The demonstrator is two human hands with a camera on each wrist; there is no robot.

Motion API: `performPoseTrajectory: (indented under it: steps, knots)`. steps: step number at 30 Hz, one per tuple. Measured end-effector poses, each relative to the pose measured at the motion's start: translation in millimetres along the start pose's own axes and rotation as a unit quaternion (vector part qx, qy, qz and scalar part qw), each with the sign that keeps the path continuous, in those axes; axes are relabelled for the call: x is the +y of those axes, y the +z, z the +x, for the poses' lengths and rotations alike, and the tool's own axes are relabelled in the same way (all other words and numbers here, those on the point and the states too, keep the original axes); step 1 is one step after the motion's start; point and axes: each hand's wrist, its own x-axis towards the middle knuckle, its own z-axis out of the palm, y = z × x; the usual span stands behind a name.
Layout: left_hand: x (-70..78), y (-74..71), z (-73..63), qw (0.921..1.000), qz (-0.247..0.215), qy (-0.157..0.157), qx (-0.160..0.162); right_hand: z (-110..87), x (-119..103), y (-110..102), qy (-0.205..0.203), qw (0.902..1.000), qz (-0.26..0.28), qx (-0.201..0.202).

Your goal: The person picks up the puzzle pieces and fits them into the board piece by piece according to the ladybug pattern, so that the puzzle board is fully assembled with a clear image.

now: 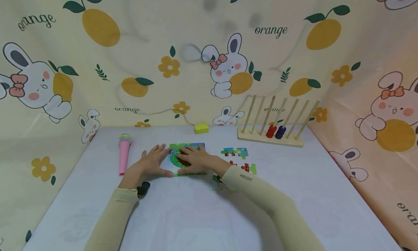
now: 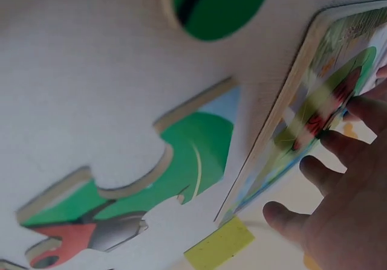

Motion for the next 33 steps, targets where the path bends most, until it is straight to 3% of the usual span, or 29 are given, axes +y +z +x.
performPoseTrajectory:
  steps: [16, 24, 29, 33]
  knots:
    - [4.6, 0.1, 1.6, 1.0, 0.002, 0.004, -0.008, 2.2, -0.9, 0.6, 0.016, 0.9997, -0.01, -0.012]
    - [4.9, 0.5, 0.9, 1.0, 0.001, 0.004, -0.006, 0.1, 0.7, 0.5, 0.013, 0.9998, 0.012, -0.006]
    - [4.9, -0.2, -0.5, 1.0, 0.0, 0.003, -0.007, -7.3, 16.2, -5.4, -0.002, 0.9973, 0.042, 0.059]
    - [5.5, -2.2, -1.0, 1.0, 0.002, -0.003, -0.006, -20.4, 43.4, -13.3, 0.004, 0.9883, 0.084, 0.127]
